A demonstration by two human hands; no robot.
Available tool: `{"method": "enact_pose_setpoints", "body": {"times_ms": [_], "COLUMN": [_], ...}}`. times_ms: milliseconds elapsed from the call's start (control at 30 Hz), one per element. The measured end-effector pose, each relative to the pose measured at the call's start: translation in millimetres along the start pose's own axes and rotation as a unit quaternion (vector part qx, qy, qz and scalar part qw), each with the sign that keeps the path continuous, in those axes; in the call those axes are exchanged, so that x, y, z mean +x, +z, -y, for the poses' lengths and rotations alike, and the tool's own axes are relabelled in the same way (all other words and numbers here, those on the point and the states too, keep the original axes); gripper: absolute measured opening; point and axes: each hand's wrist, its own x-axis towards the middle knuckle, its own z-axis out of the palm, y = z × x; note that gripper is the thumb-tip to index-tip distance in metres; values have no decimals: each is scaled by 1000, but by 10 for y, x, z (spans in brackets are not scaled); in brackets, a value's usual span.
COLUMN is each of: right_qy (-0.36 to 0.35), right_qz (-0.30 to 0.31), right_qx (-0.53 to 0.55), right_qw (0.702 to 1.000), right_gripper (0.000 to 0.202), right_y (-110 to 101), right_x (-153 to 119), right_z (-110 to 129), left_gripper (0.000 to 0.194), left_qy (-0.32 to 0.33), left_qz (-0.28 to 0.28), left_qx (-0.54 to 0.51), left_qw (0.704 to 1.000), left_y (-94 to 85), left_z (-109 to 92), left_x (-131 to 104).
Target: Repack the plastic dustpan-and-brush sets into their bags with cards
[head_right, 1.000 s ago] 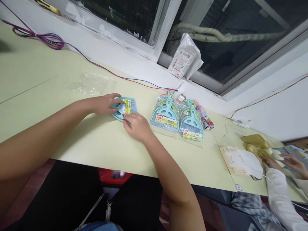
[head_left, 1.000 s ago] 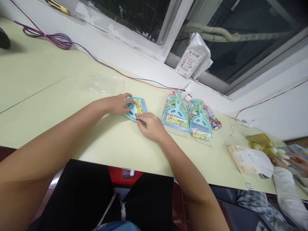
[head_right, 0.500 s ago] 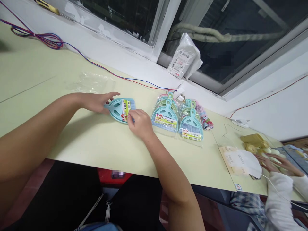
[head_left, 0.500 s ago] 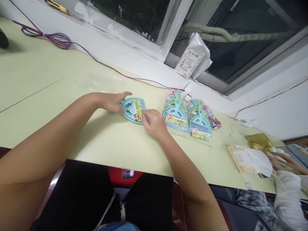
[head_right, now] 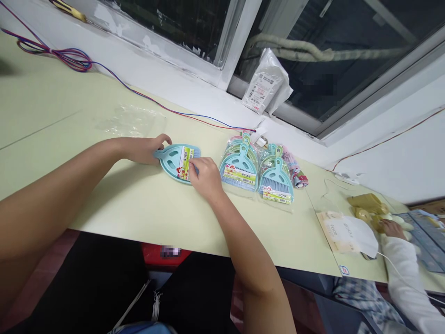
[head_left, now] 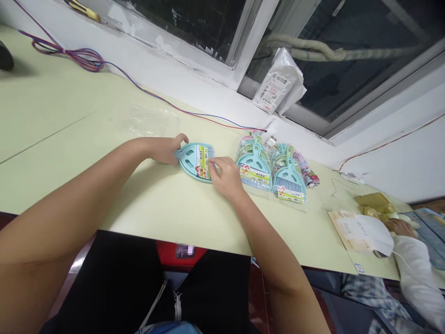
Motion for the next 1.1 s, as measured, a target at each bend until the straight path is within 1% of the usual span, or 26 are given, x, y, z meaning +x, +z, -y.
{"method": "enact_pose_setpoints", "body": {"times_ms": [67, 133, 233, 300, 367, 400, 433, 467, 500, 533, 567, 600, 633, 700, 833, 867, 900, 933, 967, 1000, 1033, 1067, 1100], "right_qy": [-6, -4, 14, 66, 167, 234, 306, 372, 425, 460, 478, 482, 481, 482, 500, 506, 511, 515, 520, 524, 526, 528, 528], "right_qz": [-4, -23, -48, -71, -99, -108, -106, -85, -47, -4, 36, 65, 78, 62, 31, 23, 11, -4, -21, -39, -55, -68, -80], "right_qx": [11, 23, 31, 34, 55, 82, 125, 184, 256, 331, 398, 450, 485, 514, 514, 511, 507, 502, 498, 494, 492, 491, 492], "right_qw": [1000, 999, 998, 995, 979, 963, 938, 906, 867, 824, 783, 749, 726, 707, 696, 695, 694, 694, 694, 693, 692, 690, 688], "right_gripper": [22, 22, 20, 19, 24, 28, 29, 27, 23, 21, 21, 21, 20, 16, 15, 15, 16, 16, 17, 16, 15, 14, 13], "right_y": [2, -9, -52, -89, -126, -142, -157, -168, -175, -177, -175, -168, -156, -129, -96, -97, -103, -111, -121, -130, -137, -143, -145], "right_x": [3, 9, 30, 57, 95, 117, 138, 158, 174, 185, 190, 190, 186, 172, 160, 165, 173, 183, 192, 202, 209, 215, 219], "right_z": [2, 23, 60, 49, -8, -50, -97, -142, -183, -215, -236, -248, -251, -239, -218, -221, -228, -238, -250, -262, -273, -284, -293], "left_gripper": [90, 85, 80, 79, 80, 81, 81, 82, 82, 82, 82, 81, 81, 80, 79, 77, 72, 66, 57, 50, 44, 42, 42], "left_qy": [9, 17, 43, 58, 66, 68, 69, 71, 71, 72, 72, 73, 74, 76, 88, 99, 106, 106, 93, 65, 30, 2, -19], "left_qz": [1, 9, 28, 38, 42, 41, 36, 30, 22, 14, 8, 2, -3, -12, -25, -41, -77, -134, -211, -296, -362, -395, -397], "left_qx": [-14, -25, -31, -31, -31, -30, -30, -31, -32, -33, -35, -38, -41, -48, -85, -107, -134, -156, -166, -157, -121, -72, -24], "left_qw": [1000, 999, 998, 997, 996, 996, 997, 997, 997, 997, 997, 997, 996, 996, 992, 988, 982, 973, 959, 940, 924, 916, 917], "left_y": [9, 16, 25, 22, 4, -10, -26, -43, -60, -73, -83, -88, -89, -83, -114, -142, -175, -212, -247, -277, -296, -303, -296], "left_z": [15, 18, -16, -51, -72, -72, -64, -49, -28, -6, 15, 34, 47, 62, 120, 160, 213, 279, 354, 436, 518, 596, 664], "left_x": [9, 10, -5, -18, -28, -30, -31, -30, -28, -24, -20, -16, -11, -2, 23, 31, 39, 48, 56, 65, 75, 87, 102]}}
